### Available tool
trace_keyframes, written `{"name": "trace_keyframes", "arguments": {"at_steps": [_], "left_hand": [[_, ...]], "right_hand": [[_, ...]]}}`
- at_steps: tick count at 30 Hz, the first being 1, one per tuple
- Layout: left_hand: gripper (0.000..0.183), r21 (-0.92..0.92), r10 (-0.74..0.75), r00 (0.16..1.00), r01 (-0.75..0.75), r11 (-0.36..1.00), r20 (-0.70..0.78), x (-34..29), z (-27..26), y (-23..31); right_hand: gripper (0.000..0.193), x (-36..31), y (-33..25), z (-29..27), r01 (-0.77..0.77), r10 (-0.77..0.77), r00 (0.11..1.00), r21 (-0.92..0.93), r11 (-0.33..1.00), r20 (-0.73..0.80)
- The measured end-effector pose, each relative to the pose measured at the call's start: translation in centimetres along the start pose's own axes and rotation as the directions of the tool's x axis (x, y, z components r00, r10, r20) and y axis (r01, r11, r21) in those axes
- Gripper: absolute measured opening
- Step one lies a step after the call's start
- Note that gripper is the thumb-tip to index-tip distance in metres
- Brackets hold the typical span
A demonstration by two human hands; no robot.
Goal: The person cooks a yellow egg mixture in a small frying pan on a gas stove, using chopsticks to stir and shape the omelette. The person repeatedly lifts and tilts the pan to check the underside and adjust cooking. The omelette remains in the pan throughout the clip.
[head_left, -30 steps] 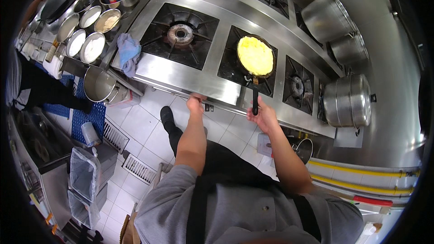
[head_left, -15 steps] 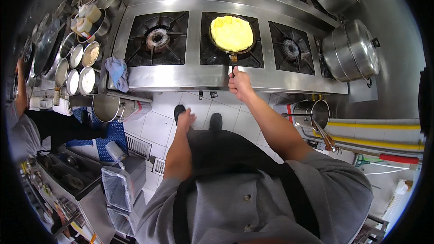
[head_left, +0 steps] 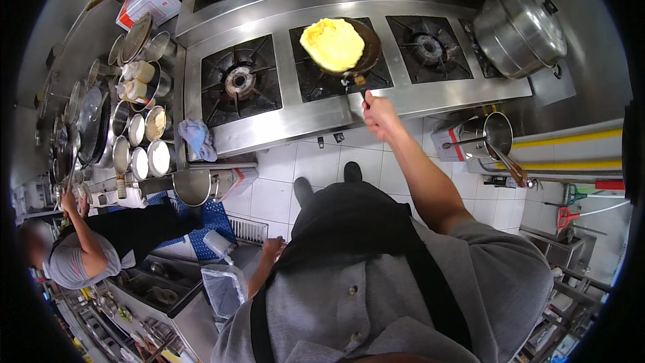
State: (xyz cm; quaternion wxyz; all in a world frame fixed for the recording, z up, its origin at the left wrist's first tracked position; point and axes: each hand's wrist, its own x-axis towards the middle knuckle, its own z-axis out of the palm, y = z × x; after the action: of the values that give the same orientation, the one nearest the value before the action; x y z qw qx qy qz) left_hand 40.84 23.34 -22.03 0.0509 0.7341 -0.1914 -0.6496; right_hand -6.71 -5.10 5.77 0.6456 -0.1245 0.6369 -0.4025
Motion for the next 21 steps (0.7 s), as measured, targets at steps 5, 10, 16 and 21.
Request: {"name": "trace_keyframes", "arguments": {"at_steps": [5,10,16,21], "left_hand": [[0.032,0.307,0.256,0.963,-0.271,0.912,0.088,-0.1,-2.0,7.7],[0.034,0.060,0.229,0.973,-0.229,0.972,0.013,-0.5,-1.9,14.1],[0.032,0.092,0.216,0.974,-0.222,0.971,0.065,-0.5,-3.3,14.5],[0.037,0.187,0.094,0.971,-0.136,0.973,0.218,5.2,-6.7,5.9]], "right_hand": [[0.038,4.8,-0.9,3.0,0.135,-0.136,0.990,0.037,0.990,0.027],[0.038,1.4,-0.5,2.9,0.055,-0.054,0.998,-0.018,0.998,0.043],[0.038,4.6,1.4,3.2,0.064,-0.065,0.998,0.012,0.998,0.015],[0.036,3.7,3.7,2.5,-0.010,0.001,0.997,-0.116,0.993,-0.078]]}}
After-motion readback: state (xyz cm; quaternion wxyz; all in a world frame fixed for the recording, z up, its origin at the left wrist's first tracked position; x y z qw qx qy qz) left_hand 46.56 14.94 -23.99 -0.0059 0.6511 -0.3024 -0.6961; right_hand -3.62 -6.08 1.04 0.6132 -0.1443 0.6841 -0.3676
